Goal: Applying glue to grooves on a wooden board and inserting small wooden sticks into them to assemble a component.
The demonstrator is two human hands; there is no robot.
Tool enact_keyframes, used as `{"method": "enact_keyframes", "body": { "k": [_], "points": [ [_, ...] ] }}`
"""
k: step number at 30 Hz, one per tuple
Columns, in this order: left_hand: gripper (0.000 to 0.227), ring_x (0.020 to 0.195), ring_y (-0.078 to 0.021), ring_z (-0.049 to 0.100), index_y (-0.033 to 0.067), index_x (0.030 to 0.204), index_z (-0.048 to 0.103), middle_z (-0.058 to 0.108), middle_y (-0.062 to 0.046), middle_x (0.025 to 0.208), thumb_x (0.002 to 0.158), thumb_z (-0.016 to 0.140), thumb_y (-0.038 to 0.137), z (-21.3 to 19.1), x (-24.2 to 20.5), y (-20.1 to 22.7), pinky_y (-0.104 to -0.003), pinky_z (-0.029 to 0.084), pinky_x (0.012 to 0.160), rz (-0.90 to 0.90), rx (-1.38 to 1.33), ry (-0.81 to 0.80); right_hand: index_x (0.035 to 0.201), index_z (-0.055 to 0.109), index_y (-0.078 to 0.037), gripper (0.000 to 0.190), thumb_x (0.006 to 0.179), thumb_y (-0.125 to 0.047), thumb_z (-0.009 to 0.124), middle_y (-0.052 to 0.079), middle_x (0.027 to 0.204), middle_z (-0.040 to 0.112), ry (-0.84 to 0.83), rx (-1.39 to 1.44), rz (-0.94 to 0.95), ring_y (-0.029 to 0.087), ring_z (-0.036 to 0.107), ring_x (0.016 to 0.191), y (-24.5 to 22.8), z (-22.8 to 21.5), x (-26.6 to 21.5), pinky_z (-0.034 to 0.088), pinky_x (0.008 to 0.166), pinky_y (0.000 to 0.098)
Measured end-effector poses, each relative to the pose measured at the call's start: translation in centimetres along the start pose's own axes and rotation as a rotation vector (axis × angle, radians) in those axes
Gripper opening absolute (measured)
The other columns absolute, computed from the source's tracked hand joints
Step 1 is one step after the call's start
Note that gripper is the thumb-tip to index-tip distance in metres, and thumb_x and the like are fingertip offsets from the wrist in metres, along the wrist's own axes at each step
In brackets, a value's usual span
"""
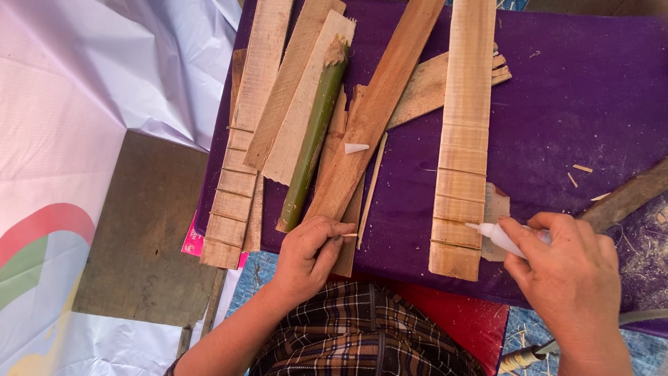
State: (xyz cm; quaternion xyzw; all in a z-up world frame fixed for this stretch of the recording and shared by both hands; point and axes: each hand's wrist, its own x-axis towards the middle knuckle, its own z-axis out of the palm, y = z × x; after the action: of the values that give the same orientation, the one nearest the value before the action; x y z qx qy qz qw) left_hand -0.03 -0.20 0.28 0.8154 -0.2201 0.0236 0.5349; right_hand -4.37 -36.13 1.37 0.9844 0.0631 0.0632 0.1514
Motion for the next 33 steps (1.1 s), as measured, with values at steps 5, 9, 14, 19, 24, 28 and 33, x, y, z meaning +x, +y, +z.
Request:
{"method": "enact_keyframes", "body": {
  "k": [5, 9, 14, 19, 24, 28, 33],
  "points": [
    [0.019, 0.083, -0.0235, 0.07, 0.0008, 0.111, 0.07, 0.072, -0.009, 0.091, 0.102, 0.053, 0.003, -0.1, 0.0, 0.0, -0.034, 0.056, 0.077, -0.003, -0.009, 0.0, 0.124, 0.068, -0.049, 0.047, 0.078, -0.041, 0.074, -0.01, 0.117, 0.065, -0.025, -0.044, 0.004, 0.015, 0.066, 0.095, 0.6, -0.1, -0.1, 0.055, 0.077, 0.0359],
    [0.02, 0.084, -0.024, 0.071, 0.0015, 0.111, 0.07, 0.073, -0.009, 0.093, 0.101, 0.052, 0.003, 0.0, -0.1, -0.1, -0.034, 0.056, 0.079, -0.01, -0.01, -0.002, 0.125, 0.068, -0.048, 0.046, 0.08, -0.043, 0.074, -0.01, 0.117, 0.064, -0.063, -0.029, 0.019, 0.018, 0.067, 0.096, 1.7, 0.9, -0.8, 0.056, 0.075, 0.039],
    [0.005, 0.082, -0.0213, 0.069, 0.0047, 0.097, 0.064, 0.07, -0.006, 0.09, 0.097, 0.059, 0.002, 0.0, 0.0, 0.4, -0.032, 0.056, 0.075, 0.004, 0.017, -0.021, 0.133, 0.076, -0.035, 0.047, 0.086, -0.039, 0.079, -0.004, 0.121, 0.068, 0.015, 0.238, 0.095, 0.023, 0.067, 0.11, 2.5, 1.5, -1.5, 0.05, 0.092, 0.0423],
    [0.004, 0.096, -0.025, 0.066, 0.0044, 0.099, 0.063, 0.067, -0.012, 0.102, 0.095, 0.062, 0.004, 0.8, 1.9, 2.2, -0.036, 0.057, 0.082, 0.03, 0.058, -0.207, 0.135, 0.062, 0.004, 0.041, 0.1, -0.012, 0.078, 0.019, 0.128, 0.071, 0.16, 0.825, 0.315, 0.034, 0.063, 0.116, 1.1, -0.3, 0.9, 0.048, 0.097, 0.0459],
    [0.004, 0.091, -0.0247, 0.055, 0.009, 0.096, 0.067, 0.055, -0.006, 0.095, 0.096, 0.07, 0.01, 3.3, 5.2, 3.8, -0.039, 0.047, 0.077, 0.112, 0.087, -0.207, 0.135, 0.057, 0.0, 0.041, 0.103, -0.01, 0.078, 0.015, 0.133, 0.072, 0.296, 0.804, 0.405, 0.041, 0.066, 0.118, 1.3, 4.3, 4.1, 0.045, 0.099, 0.0516],
    [0.005, 0.084, -0.0234, 0.063, 0.0073, 0.098, 0.064, 0.061, -0.006, 0.097, 0.096, 0.067, 0.009, 5.4, 7.5, 4.0, -0.038, 0.054, 0.07, -0.027, 0.047, -0.404, 0.125, 0.065, 0.002, 0.045, 0.099, -0.031, 0.08, 0.02, 0.122, 0.071, 0.219, 0.602, 0.379, 0.044, 0.062, 0.11, 2.1, 6.8, 4.3, 0.041, 0.098, 0.0554],
    [0.009, 0.084, -0.0209, 0.066, 0.013, 0.1, 0.065, 0.064, -0.003, 0.098, 0.093, 0.07, 0.013, 8.0, 9.1, 3.1, -0.037, 0.053, 0.072, -0.159, 0.065, -0.51, 0.149, 0.049, 0.019, 0.08, 0.091, -0.018, 0.088, 0.039, 0.142, 0.057, 0.418, 0.567, 0.318, 0.054, 0.05, 0.127, 0.5, 1.2, 2.4, 0.04, 0.107, 0.0604]
  ]
}}
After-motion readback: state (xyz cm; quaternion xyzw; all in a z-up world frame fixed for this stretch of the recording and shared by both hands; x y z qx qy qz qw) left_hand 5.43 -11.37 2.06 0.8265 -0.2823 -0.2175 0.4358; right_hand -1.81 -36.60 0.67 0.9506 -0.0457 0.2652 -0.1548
